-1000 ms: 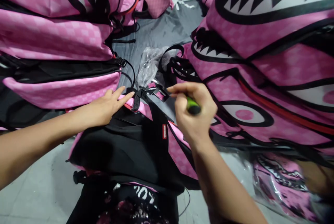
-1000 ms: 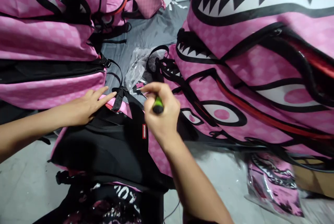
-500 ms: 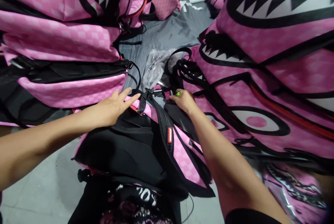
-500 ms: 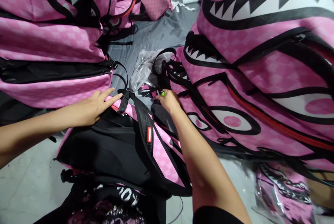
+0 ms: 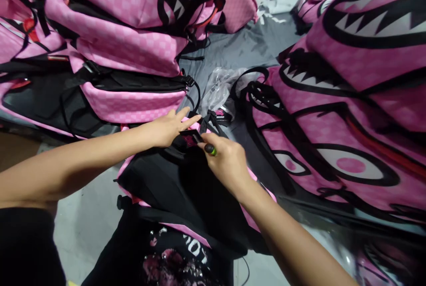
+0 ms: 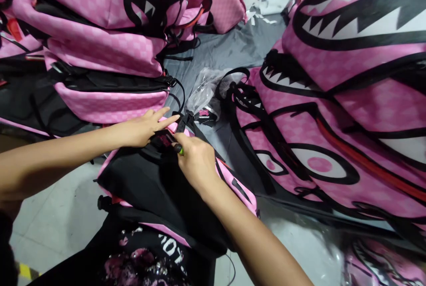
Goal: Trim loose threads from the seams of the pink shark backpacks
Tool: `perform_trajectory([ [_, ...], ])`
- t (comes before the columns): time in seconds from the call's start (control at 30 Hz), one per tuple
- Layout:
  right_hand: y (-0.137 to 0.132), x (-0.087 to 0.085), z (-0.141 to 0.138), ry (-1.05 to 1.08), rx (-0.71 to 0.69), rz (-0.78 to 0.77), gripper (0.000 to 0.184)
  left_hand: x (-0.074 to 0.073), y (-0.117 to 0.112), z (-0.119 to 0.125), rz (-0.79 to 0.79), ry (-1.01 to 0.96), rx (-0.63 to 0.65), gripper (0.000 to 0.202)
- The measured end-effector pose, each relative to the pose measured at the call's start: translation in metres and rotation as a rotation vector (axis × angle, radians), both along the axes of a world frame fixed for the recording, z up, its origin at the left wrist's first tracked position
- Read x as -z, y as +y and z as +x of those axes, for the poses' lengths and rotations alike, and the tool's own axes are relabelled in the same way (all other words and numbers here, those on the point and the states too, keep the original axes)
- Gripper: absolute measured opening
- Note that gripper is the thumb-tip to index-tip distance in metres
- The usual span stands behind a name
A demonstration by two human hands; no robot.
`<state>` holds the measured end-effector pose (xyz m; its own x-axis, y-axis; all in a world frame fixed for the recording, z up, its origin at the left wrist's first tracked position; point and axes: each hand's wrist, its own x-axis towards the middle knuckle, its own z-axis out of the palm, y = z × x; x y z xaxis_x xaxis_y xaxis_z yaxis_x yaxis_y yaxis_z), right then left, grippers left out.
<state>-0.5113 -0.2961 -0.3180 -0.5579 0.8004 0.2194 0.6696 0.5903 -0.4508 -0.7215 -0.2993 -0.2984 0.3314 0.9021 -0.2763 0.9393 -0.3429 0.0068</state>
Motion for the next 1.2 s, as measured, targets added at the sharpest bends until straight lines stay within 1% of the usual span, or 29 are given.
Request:
perform_trajectory([
  [0.1,-0.002,-0.004,-0.008,-0.269,-0.057,-0.05,0.022,0.006,-0.002,-0.008,-0.001,-0.121,-0.028,0.102],
  [0.17,-0.001,-0.01,-0.011,-0.408,-0.057,-0.069,0.026,0.009,-0.005,-0.015,-0.024,-0.267,-0.085,0.105],
  [0.23,0.001,-0.014,-0.015,-0.494,-0.074,-0.076,0.031,0.013,-0.012,-0.022,-0.003,-0.452,-0.174,0.098],
  [0.33,0.002,-0.015,-0.023,-0.519,-0.154,-0.095,0.033,0.023,-0.039,-0.031,0.121,-0.701,-0.397,0.074],
  [0.4,0.003,-0.012,-0.028,-0.505,-0.204,-0.103,0.033,0.034,-0.063,-0.036,0.156,-0.735,-0.519,0.069],
  [0.43,0.003,-0.011,-0.03,-0.499,-0.217,-0.105,0.033,0.04,-0.076,-0.038,0.155,-0.705,-0.542,0.07],
  [0.47,0.003,-0.009,-0.032,-0.491,-0.224,-0.108,0.034,0.046,-0.087,-0.039,0.162,-0.655,-0.541,0.073],
  [0.53,0.002,-0.008,-0.033,-0.469,-0.241,-0.116,0.034,0.057,-0.103,-0.039,0.228,-0.549,-0.502,0.083],
  [0.63,0.001,-0.007,-0.035,-0.471,-0.275,-0.134,0.033,0.068,-0.111,-0.037,0.36,-0.453,-0.439,0.094],
  [0.77,0.001,-0.007,-0.038,-0.53,-0.313,-0.163,0.034,0.069,-0.109,-0.035,0.416,-0.401,-0.394,0.096],
  [0.93,-0.003,-0.012,-0.04,-0.561,-0.315,-0.193,0.036,0.072,-0.111,-0.036,0.477,-0.413,-0.37,0.096],
  [1.03,-0.01,-0.015,-0.035,-0.551,-0.329,-0.151,0.034,0.077,-0.112,-0.036,0.543,-0.425,-0.377,0.096],
  [1.1,-0.014,-0.015,-0.03,-0.528,-0.328,-0.134,0.034,0.079,-0.112,-0.035,0.556,-0.422,-0.384,0.097],
  [1.2,-0.013,-0.013,-0.026,-0.522,-0.313,-0.167,0.032,0.08,-0.112,-0.036,0.553,-0.411,-0.386,0.098],
])
